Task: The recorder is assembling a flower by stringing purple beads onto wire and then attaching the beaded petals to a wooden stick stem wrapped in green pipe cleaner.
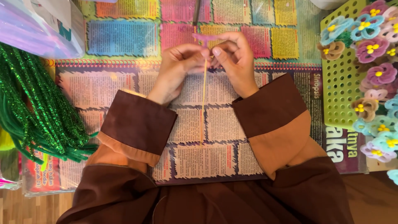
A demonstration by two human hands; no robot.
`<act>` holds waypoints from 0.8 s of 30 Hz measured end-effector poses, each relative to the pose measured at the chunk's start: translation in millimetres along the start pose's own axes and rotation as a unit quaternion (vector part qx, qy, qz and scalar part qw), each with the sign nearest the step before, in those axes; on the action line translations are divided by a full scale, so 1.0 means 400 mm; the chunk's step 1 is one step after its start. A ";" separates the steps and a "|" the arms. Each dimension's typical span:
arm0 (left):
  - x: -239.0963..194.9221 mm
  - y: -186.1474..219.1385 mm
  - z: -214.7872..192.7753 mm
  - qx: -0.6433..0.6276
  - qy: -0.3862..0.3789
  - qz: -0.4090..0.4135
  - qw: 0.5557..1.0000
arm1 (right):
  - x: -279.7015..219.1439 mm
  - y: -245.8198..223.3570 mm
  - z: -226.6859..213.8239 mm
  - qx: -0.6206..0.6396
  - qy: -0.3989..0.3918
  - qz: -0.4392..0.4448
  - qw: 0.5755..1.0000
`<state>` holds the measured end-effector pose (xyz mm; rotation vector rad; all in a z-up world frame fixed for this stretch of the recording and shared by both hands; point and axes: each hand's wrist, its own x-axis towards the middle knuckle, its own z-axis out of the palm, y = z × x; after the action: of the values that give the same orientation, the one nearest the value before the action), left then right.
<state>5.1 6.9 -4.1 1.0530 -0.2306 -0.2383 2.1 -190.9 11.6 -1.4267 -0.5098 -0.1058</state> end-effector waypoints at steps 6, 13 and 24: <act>0.012 0.000 -0.015 -0.057 0.102 0.090 0.989 | -0.001 -0.036 -0.017 0.020 -0.188 0.142 0.972; 0.015 -0.002 -0.010 -0.038 0.145 0.107 0.983 | 0.008 -0.034 -0.022 -0.009 -0.213 0.193 0.958; 0.015 0.008 -0.017 -0.045 0.076 0.100 0.991 | 0.008 -0.014 -0.025 0.037 -0.175 0.159 0.971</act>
<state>13.3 12.2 -4.0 0.9467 -0.1841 0.0118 5.5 -200.5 17.3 -1.4426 -0.5591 0.4243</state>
